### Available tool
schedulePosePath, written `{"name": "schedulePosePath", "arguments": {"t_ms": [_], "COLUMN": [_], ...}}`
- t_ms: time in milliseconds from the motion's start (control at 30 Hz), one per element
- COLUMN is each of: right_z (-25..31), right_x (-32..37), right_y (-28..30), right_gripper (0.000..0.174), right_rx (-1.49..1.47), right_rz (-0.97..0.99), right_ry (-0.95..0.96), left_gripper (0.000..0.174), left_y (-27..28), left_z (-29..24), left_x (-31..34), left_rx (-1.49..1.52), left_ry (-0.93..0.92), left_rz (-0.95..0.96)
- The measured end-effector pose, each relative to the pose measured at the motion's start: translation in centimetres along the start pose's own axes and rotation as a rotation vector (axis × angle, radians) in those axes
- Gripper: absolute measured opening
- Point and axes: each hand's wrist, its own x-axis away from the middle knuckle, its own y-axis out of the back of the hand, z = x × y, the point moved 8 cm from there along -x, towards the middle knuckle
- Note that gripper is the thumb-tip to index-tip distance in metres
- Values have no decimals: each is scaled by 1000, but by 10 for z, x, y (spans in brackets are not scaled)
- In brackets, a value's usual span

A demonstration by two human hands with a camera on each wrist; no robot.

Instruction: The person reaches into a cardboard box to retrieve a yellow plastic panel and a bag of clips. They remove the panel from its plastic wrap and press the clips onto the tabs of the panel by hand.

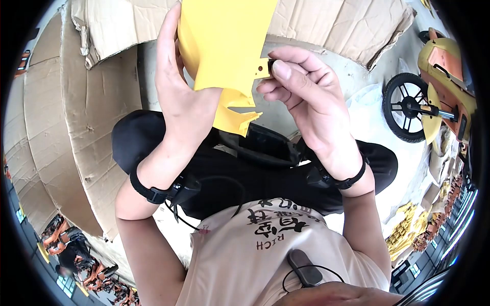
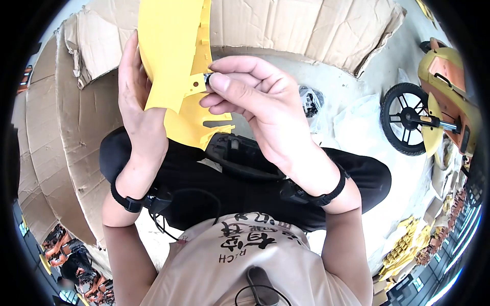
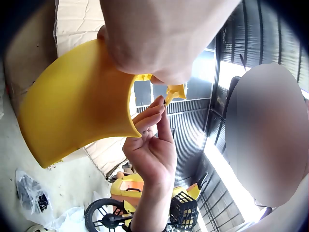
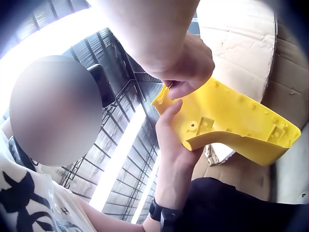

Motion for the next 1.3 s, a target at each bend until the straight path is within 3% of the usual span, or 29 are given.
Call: {"name": "schedulePosePath", "arguments": {"t_ms": [533,733,867,933,967,1033,1067,1133,1233,1300], "right_z": [-1,10,6,9,6,0,-10,-22,-27,-20], "right_x": [6,13,13,13,11,8,7,7,8,8], "right_y": [3,0,-4,-6,-11,-14,-12,-13,-26,-26], "right_gripper": [20,19,20,22,24,27,30,34,34,33], "right_rx": [39,256,218,221,91,-41,-180,-383,-442,-435], "right_rz": [-18,-88,-74,-57,20,97,132,173,306,287], "right_ry": [54,308,256,265,185,109,9,-130,-103,-98], "left_gripper": [68,67,66,61,61,56,53,53,54,54], "left_y": [-2,-6,-9,-4,-4,-6,-14,-16,-16,-16], "left_z": [-7,-15,-12,-9,-10,1,-10,-10,-10,-12], "left_x": [1,2,2,-3,-2,1,0,1,5,7], "left_rx": [-164,-361,-394,-230,-230,-68,-165,-148,-199,-263], "left_ry": [-132,-252,-246,-181,-183,-28,-163,-154,-171,-229], "left_rz": [-38,-43,-29,-70,-68,-33,25,38,74,87]}}
